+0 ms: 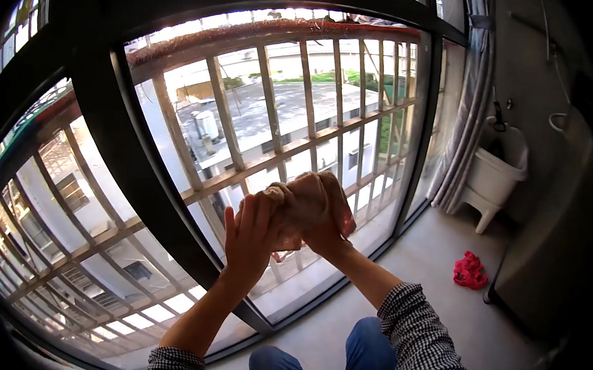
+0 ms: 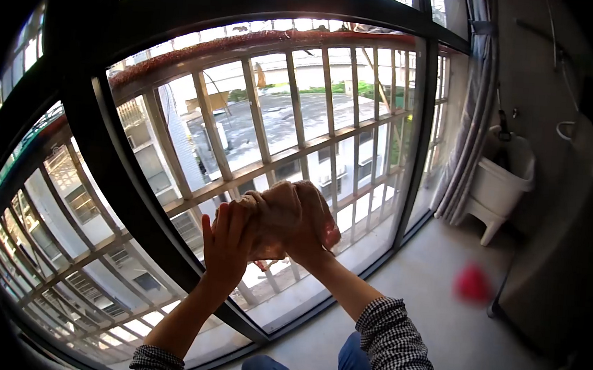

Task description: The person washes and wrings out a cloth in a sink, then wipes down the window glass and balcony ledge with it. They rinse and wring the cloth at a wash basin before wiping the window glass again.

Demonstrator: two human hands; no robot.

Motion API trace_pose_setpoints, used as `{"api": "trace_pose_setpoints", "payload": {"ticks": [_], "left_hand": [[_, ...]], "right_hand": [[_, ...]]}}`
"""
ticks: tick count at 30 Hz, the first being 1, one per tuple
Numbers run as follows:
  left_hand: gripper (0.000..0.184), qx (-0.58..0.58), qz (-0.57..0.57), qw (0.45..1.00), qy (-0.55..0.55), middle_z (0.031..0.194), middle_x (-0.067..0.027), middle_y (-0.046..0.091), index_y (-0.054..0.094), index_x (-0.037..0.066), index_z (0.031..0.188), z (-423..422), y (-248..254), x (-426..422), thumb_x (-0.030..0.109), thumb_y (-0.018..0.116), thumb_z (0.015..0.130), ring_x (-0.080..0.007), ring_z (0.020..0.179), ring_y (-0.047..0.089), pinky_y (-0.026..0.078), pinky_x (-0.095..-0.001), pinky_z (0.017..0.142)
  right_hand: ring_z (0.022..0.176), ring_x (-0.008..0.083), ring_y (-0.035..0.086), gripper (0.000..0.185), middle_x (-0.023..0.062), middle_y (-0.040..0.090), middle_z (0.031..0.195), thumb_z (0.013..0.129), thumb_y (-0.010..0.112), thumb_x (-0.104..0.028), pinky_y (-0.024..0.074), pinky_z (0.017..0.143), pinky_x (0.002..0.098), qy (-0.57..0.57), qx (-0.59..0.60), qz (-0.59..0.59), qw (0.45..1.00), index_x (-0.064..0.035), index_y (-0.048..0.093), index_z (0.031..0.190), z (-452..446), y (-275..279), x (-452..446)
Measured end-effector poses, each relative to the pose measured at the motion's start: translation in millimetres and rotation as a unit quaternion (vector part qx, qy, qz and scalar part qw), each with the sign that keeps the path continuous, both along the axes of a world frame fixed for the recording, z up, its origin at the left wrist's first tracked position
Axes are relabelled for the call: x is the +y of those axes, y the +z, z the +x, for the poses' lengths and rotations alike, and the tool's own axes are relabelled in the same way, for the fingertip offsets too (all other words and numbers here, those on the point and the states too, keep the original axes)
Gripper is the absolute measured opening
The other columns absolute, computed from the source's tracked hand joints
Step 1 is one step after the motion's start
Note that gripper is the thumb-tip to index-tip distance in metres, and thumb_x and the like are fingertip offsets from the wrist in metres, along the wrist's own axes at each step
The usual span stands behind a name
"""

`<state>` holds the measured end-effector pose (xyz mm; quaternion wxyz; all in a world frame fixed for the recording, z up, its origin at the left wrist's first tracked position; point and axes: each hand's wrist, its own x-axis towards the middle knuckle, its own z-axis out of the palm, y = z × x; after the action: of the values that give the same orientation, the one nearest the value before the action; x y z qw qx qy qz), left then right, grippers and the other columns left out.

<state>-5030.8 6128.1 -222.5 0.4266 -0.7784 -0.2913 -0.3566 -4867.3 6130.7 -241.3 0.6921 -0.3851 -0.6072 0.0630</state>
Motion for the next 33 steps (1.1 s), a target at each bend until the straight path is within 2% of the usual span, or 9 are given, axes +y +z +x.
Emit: {"api": "trace_pose_setpoints", "payload": {"ticks": [6,11,14,15,18,22,25,29,33], "left_hand": [[0.033,-0.032,-0.04,0.998,0.023,0.131,-0.0127,0.045,0.058,0.016,0.117,7,-14,0,0.022,0.051,0.085,-0.0343,0.127,0.039,0.015,-0.0594,0.107],[0.03,-0.056,0.055,0.997,0.02,0.127,-0.0117,0.048,0.06,0.018,0.113,21,-24,15,0.025,0.052,0.084,-0.0325,0.125,0.041,0.013,-0.061,0.106],[0.031,-0.04,0.053,0.998,-0.004,0.127,-0.0117,0.048,0.061,0.016,0.111,21,-20,17,0.025,0.054,0.083,-0.0324,0.125,0.041,0.014,-0.0604,0.106],[0.032,-0.033,-0.053,0.998,-0.005,0.128,-0.0116,0.048,0.059,0.014,0.115,21,-6,5,0.024,0.055,0.085,-0.0327,0.126,0.039,0.016,-0.0579,0.107],[0.032,-0.165,-0.054,0.983,-0.058,0.131,-0.0136,0.044,0.056,0.012,0.119,12,18,-2,0.025,0.051,0.09,-0.0342,0.129,0.034,0.02,-0.0535,0.107],[0.048,-0.354,0.115,0.921,-0.117,0.145,-0.0225,0.014,0.045,0.009,0.132,-12,97,-18,0.038,0.045,0.094,-0.0398,0.134,0.02,0.023,-0.0514,0.107],[0.06,-0.378,0.164,0.91,0.039,0.146,-0.0257,0.006,0.038,0.009,0.138,-26,128,-29,0.046,0.046,0.092,-0.0422,0.136,0.01,0.022,-0.0551,0.105],[0.063,-0.281,0.217,0.925,0.137,0.141,-0.0271,0.025,0.038,0.013,0.138,-17,139,-19,0.054,0.041,0.09,-0.049,0.13,0.023,0.021,-0.064,0.1],[0.063,-0.228,0.278,0.911,0.204,0.138,-0.0266,0.03,0.042,0.012,0.134,5,151,6,0.056,0.04,0.089,-0.0515,0.127,0.027,0.022,-0.0653,0.098]], "right_hand": [[0.108,0.0249,0.049,0.035,0.0098,0.056,0.109,0.075,0.063,-0.007,0.0413,0.091,0.035,-0.084,-0.024,0.036,0.995,-0.0069,0.062,0.11,-6,-22,3],[0.106,0.0309,0.051,0.031,0.0117,0.057,0.11,0.069,0.063,-0.004,0.0433,0.087,0.0352,-0.263,-0.227,0.025,0.937,-0.0062,0.064,0.1,-2,21,-46],[0.097,0.0297,0.057,0.027,0.0097,0.059,0.104,0.07,0.065,-0.007,0.0471,0.077,0.037,-0.14,-0.116,-0.007,0.983,-0.0068,0.065,0.097,17,10,-27],[0.086,0.0289,0.061,0.031,0.0118,0.059,0.103,0.069,0.07,-0.015,0.0494,0.072,0.0379,-0.122,-0.166,0.045,0.978,-0.0079,0.064,0.098,27,2,-12],[0.094,0.036,0.059,0.031,0.0155,0.058,0.105,0.076,0.065,-0.016,0.0488,0.077,0.0384,-0.24,-0.176,0.137,0.945,-0.0057,0.059,0.105,16,36,-19],[0.1,0.0274,0.057,0.035,0.0096,0.056,0.11,0.071,0.069,-0.031,0.0402,0.088,0.0482,-0.167,-0.192,0.409,0.876,-0.0111,0.061,0.099,-35,169,-11],[0.102,0.0245,0.053,0.034,0.0074,0.056,0.11,0.064,0.064,-0.027,0.0334,0.091,0.0572,-0.143,-0.245,0.506,0.814,-0.0105,0.061,0.093,-67,236,9],[0.099,0.0217,0.053,0.035,0.0032,0.056,0.105,0.063,0.059,-0.03,0.0343,0.091,0.056,-0.198,-0.292,0.565,0.746,-0.0105,0.061,0.092,-62,256,25],[0.107,0.015,0.051,0.036,-0.0015,0.056,0.114,0.065,0.061,-0.036,0.0311,0.093,0.0529,-0.167,-0.276,0.578,0.75,-0.0188,0.063,0.096,-40,269,35]]}}
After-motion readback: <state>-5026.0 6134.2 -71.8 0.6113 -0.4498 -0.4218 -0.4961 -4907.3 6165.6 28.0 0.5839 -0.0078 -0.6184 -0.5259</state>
